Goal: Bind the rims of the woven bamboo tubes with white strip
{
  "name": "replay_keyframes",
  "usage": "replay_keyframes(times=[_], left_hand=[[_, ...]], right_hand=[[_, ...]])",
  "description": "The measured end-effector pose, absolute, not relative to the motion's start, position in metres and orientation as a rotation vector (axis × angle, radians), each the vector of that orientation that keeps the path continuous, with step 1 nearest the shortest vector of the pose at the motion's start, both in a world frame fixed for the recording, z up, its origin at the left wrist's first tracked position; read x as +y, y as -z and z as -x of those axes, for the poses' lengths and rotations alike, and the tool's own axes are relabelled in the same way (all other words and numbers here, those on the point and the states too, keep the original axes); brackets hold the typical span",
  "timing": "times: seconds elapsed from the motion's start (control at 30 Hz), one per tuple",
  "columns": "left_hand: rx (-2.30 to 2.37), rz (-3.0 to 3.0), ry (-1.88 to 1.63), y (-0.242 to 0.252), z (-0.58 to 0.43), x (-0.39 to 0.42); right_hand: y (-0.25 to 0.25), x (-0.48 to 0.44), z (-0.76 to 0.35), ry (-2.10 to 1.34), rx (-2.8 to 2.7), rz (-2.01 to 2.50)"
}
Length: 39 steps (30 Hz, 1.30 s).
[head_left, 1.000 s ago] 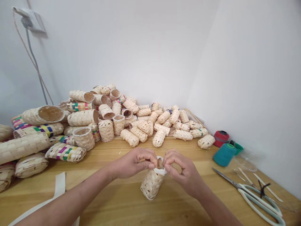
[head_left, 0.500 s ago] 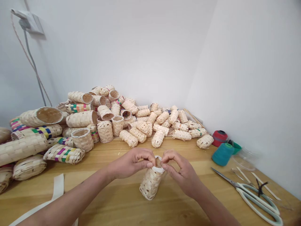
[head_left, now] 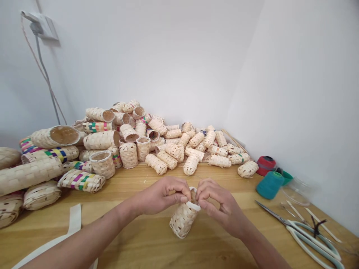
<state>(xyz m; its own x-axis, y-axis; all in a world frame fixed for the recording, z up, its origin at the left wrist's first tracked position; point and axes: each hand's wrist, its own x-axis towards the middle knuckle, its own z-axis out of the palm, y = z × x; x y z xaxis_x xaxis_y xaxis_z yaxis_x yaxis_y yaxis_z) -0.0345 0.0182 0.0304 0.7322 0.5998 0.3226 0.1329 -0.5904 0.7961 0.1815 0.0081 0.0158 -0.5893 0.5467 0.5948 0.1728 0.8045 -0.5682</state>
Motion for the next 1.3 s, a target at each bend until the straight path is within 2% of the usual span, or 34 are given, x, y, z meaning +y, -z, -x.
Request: replay_keyframes(times=[0.23,0.43,0.73,1.1,1.3], left_hand=[[0.581,-2.132,-0.75,-0.033,0.035,0.017],[0.599,-2.111,-0.748,-0.033,0.035,0.019],[0.632,-2.102,-0.774,-0.029,0.037,0.02],[0.676,-2.069,-0.809,-0.026,0.035,0.02],[0.695,-2.062,-0.834,-0.026,0.032,0.02]], right_hand=[[-0.008,0.01,-0.179,-0.616,-2.076,0.573],[-0.003,0.014,-0.175,-0.502,-2.024,0.642],[-0.011,0.014,-0.183,-0.543,-2.142,0.511],[-0.012,0.016,-0.188,-0.396,-2.133,0.467],[-0.008,0.016,-0.184,-0.647,-2.073,0.567]])
